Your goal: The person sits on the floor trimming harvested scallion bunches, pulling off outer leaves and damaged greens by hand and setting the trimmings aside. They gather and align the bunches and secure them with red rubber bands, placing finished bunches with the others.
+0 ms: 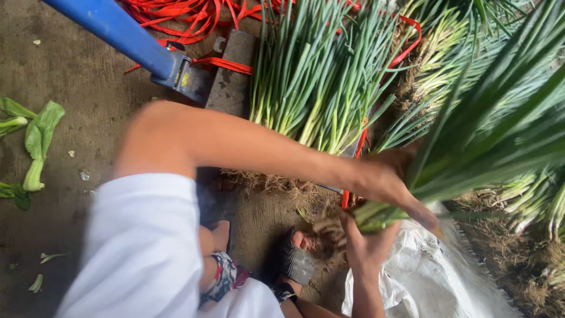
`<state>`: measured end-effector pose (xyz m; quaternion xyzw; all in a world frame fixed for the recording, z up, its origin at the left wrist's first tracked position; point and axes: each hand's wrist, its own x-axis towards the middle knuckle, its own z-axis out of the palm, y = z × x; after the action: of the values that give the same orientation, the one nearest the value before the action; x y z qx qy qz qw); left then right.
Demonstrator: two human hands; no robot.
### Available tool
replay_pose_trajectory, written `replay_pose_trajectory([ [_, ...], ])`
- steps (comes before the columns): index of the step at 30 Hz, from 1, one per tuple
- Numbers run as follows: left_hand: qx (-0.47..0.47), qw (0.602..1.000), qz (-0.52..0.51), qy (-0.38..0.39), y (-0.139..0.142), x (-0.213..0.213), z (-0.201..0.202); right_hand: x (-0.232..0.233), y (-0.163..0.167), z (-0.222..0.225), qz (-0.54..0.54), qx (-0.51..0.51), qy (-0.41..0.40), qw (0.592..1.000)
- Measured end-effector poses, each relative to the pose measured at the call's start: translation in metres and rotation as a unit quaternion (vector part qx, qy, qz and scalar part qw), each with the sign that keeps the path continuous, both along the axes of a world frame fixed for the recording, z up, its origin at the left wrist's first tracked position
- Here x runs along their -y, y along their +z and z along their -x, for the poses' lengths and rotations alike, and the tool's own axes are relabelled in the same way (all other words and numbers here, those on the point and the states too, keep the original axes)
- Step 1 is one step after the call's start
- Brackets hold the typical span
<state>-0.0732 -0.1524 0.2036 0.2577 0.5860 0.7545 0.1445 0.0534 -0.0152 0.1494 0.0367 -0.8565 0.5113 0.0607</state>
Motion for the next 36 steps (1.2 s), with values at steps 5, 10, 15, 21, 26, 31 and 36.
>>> replay_pose_trajectory([
  [5,-0.103,0.972,0.129,0.164,0.044,0.132,0.005,0.104,0.025,0.05,0.193,0.07,0.189,0.96],
  [10,0.017,0.97,0.027,0.242,0.016,0.258,0.022,0.214,0.017,0.086,0.189,0.109,0.258,0.941],
  [15,0.19,0.944,0.063,0.261,-0.07,0.333,0.053,0.292,-0.037,0.112,0.109,0.132,0.224,0.959],
  [21,0.117,0.851,0.214,0.466,-0.146,0.32,0.046,0.295,-0.093,0.105,0.047,0.196,0.213,0.956],
  [26,0.072,0.785,0.357,0.501,-0.173,0.308,0.033,0.265,-0.096,0.084,0.0,0.093,0.256,0.962],
  [31,0.027,0.799,0.382,0.464,-0.185,0.293,-0.008,0.233,-0.074,0.061,0.041,0.11,0.275,0.954],
  [36,-0.01,0.805,0.423,0.416,-0.192,0.27,-0.056,0.147,-0.059,0.014,0.231,0.332,0.205,0.891],
])
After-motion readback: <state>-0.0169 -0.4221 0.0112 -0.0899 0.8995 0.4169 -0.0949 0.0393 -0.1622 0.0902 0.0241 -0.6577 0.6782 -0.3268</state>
